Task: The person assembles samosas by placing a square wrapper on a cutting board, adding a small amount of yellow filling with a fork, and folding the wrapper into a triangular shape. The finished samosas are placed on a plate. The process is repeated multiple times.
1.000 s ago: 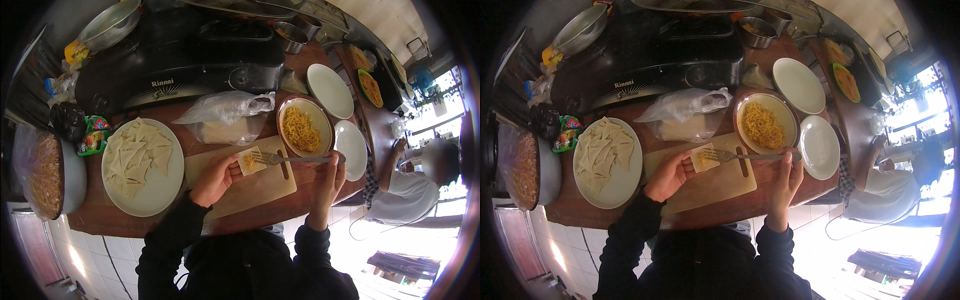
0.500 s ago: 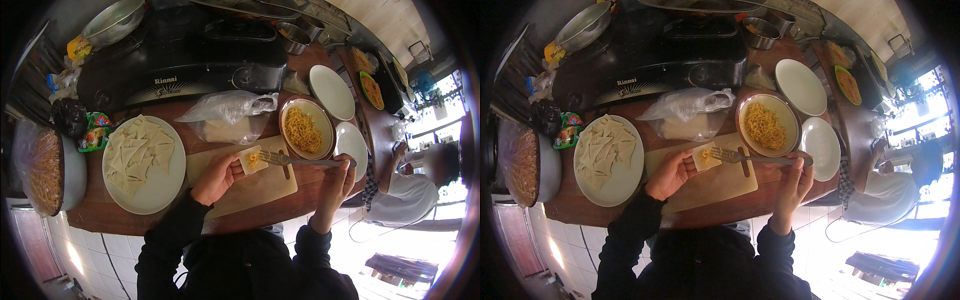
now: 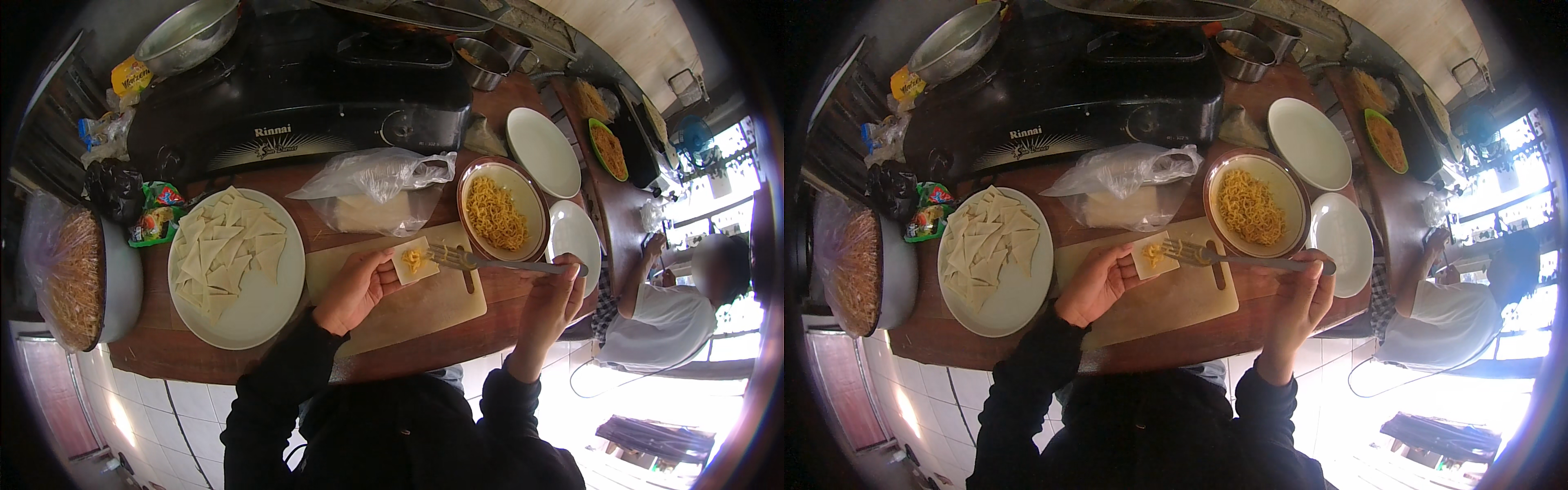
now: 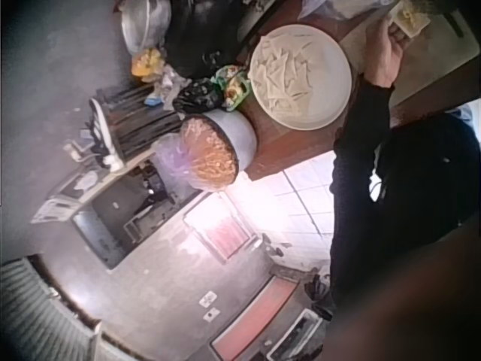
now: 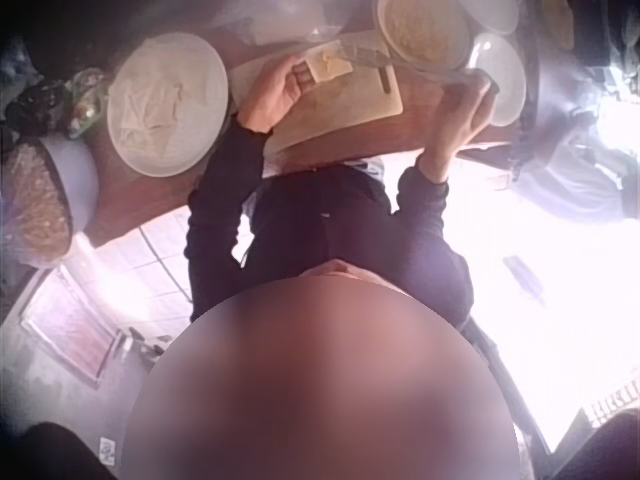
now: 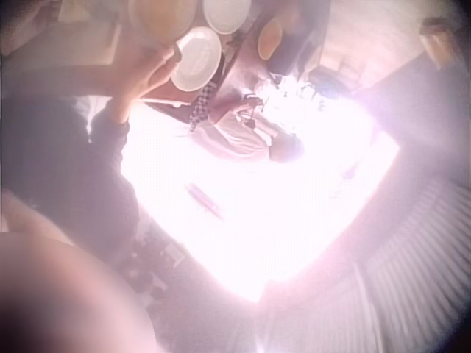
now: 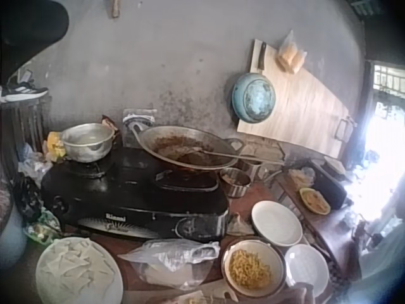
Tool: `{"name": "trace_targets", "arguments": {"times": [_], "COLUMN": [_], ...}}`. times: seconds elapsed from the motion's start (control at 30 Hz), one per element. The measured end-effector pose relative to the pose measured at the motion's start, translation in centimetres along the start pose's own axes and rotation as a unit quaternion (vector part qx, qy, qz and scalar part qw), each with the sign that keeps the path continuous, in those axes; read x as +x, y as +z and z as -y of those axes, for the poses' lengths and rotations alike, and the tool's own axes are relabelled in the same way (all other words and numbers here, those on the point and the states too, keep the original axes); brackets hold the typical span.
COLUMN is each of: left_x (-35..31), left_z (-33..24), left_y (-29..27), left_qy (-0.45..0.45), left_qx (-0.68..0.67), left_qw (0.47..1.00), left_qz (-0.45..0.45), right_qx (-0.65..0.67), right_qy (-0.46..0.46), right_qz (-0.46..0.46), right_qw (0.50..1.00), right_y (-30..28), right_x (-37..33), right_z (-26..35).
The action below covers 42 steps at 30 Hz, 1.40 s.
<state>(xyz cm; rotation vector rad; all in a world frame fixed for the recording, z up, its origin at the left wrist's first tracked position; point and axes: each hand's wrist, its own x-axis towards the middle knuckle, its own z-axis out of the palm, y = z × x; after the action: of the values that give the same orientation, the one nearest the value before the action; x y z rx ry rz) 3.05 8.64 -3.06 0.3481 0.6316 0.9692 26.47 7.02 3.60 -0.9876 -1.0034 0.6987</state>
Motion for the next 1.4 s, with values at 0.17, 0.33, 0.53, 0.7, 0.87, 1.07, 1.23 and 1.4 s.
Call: {"name": "trace_targets", "arguments": {"times": [0.17, 0.33, 0.53, 0.7, 0.87, 1.07, 1.23, 1.4], "left_x": [0.1, 0.0, 0.1, 0.0, -0.1, 0.0, 0.0, 0.0], "left_z": [0.0, 0.1, 0.1, 0.1, 0.3, 0.4, 0.4, 0.3], "left_y": [-0.1, 0.0, 0.1, 0.1, 0.0, -0.1, -0.2, -0.1], "left_qy": [-0.001, 0.000, -0.001, 0.003, 0.012, 0.008, 0.009, 0.004], "left_qx": [-0.010, -0.012, -0.013, 0.000, 0.008, -0.002, -0.008, -0.014], "left_qw": [1.000, 1.000, 1.000, 1.000, 1.000, 1.000, 1.000, 1.000], "left_qz": [0.000, -0.008, -0.013, -0.013, -0.001, -0.014, -0.004, -0.006], "right_qx": [0.031, 0.032, 0.031, 0.017, -0.016, -0.149, -0.194, -0.178], "right_qy": [-0.005, -0.007, -0.007, -0.021, -0.069, -0.001, 0.009, 0.021], "right_qz": [0.013, 0.001, -0.018, -0.076, -0.066, -0.119, -0.151, -0.161], "right_qw": [0.999, 0.999, 0.999, 0.997, 0.995, 0.982, 0.969, 0.970], "right_y": [-0.3, -0.3, -0.2, -0.7, -3.0, -4.5, -6.7, -8.1], "right_x": [0.1, 0.1, 0.1, 0.3, 1.8, 2.6, 1.8, 2.1], "right_z": [0.1, 0.2, 0.4, 0.2, -0.3, -5.1, -6.2, -4.9]}}
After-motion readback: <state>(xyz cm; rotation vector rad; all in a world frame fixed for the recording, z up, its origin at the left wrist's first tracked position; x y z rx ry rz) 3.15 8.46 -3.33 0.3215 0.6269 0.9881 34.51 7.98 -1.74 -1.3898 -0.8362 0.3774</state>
